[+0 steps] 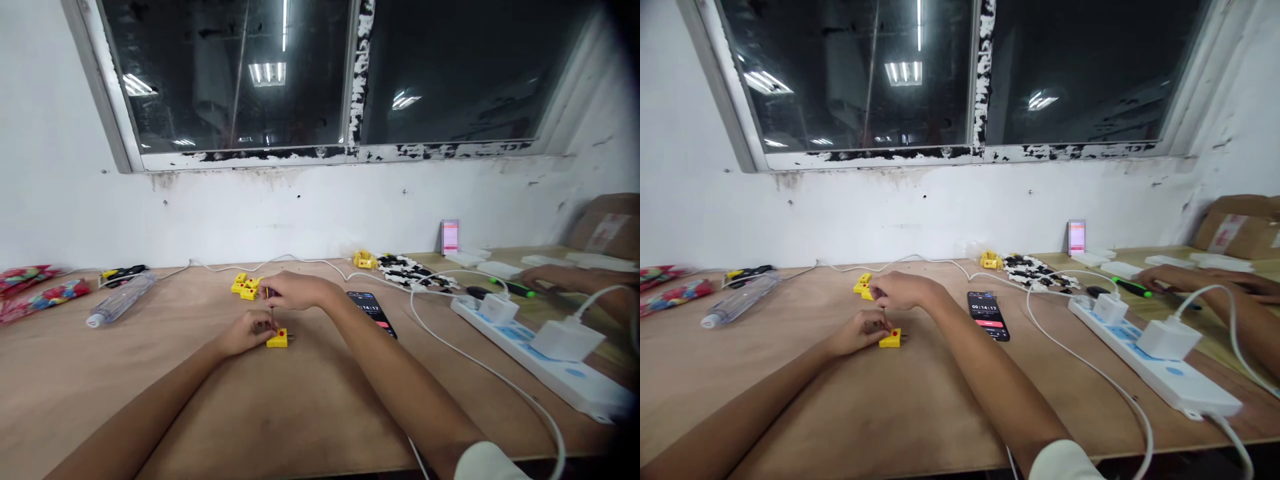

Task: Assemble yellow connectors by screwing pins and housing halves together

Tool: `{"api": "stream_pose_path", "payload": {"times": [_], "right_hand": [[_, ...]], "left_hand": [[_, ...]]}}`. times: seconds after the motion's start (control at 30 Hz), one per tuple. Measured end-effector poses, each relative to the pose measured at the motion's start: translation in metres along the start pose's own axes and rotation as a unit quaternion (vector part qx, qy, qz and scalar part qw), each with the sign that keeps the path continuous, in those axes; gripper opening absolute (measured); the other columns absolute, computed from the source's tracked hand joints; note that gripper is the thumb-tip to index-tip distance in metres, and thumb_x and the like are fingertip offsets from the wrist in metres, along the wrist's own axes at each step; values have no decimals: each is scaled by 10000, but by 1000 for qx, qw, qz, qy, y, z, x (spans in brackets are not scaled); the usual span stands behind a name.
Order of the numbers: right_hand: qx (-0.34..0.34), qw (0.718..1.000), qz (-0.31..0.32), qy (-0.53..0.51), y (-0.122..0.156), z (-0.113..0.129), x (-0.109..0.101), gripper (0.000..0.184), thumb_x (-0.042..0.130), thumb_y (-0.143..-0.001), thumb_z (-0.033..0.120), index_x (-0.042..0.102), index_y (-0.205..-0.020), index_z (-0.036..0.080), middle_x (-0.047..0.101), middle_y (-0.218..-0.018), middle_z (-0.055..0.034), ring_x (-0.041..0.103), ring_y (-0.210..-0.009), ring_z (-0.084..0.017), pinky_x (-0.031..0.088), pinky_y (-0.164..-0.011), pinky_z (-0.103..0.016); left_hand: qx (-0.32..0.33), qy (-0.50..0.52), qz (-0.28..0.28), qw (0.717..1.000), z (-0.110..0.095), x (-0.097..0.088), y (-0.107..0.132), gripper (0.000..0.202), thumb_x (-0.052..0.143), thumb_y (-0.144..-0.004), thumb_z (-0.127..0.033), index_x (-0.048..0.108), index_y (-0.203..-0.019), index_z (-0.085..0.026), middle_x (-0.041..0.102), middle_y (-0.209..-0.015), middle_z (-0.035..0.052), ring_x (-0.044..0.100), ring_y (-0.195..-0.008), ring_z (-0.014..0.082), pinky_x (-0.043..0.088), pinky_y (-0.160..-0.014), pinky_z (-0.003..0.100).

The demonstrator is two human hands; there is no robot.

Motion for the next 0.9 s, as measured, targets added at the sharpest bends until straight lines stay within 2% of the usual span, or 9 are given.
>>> {"api": "stream_pose_path", "payload": {"times": [0.17, 0.33, 0.53, 0.9], "right_hand": [[-14, 1000, 8, -11, 2, 3, -3, 211, 513, -748, -17, 598, -855, 144, 648, -832, -24, 537, -712, -115, 362, -639, -219], [-27, 999, 27, -27, -1, 7, 1, 100, 579, -833, 138, 619, -925, 148, 663, -912, -43, 563, -794, -138, 393, -687, -228], [-11, 1000, 16, 6, -1, 8, 1, 176, 532, -852, 88, 617, -995, 149, 675, -1017, -77, 572, -850, -149, 407, -737, -238], [-2, 1000, 16, 2, -1, 9, -1, 231, 526, -843, 81, 628, -1041, 138, 681, -1016, -86, 578, -838, -155, 413, -733, -250]], "left_hand": [[-2, 4, 5, 1000, 4, 1, 1, 212, 604, -898, -336, 696, -973, -160, 730, -940, 55, 643, -825, 166, 497, -745, 260], [16, 20, -6, 1000, 6, 1, 0, 221, 609, -899, -328, 690, -1000, -149, 724, -939, 65, 650, -846, 167, 504, -761, 262], [7, 15, 1, 1000, 7, 2, -1, 225, 588, -914, -343, 676, -1021, -165, 720, -959, 61, 645, -858, 172, 503, -764, 276], [5, -2, -18, 1000, 9, 4, 0, 187, 553, -925, -293, 636, -1032, -165, 687, -972, 57, 610, -818, 157, 496, -754, 274]]}}
Point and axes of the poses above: each hand's wrist, its own y-axis away from the middle knuckle, its own x-axis out of the palm, z = x × y, the point moved 4 cm from there along -y, towards the middle knuckle
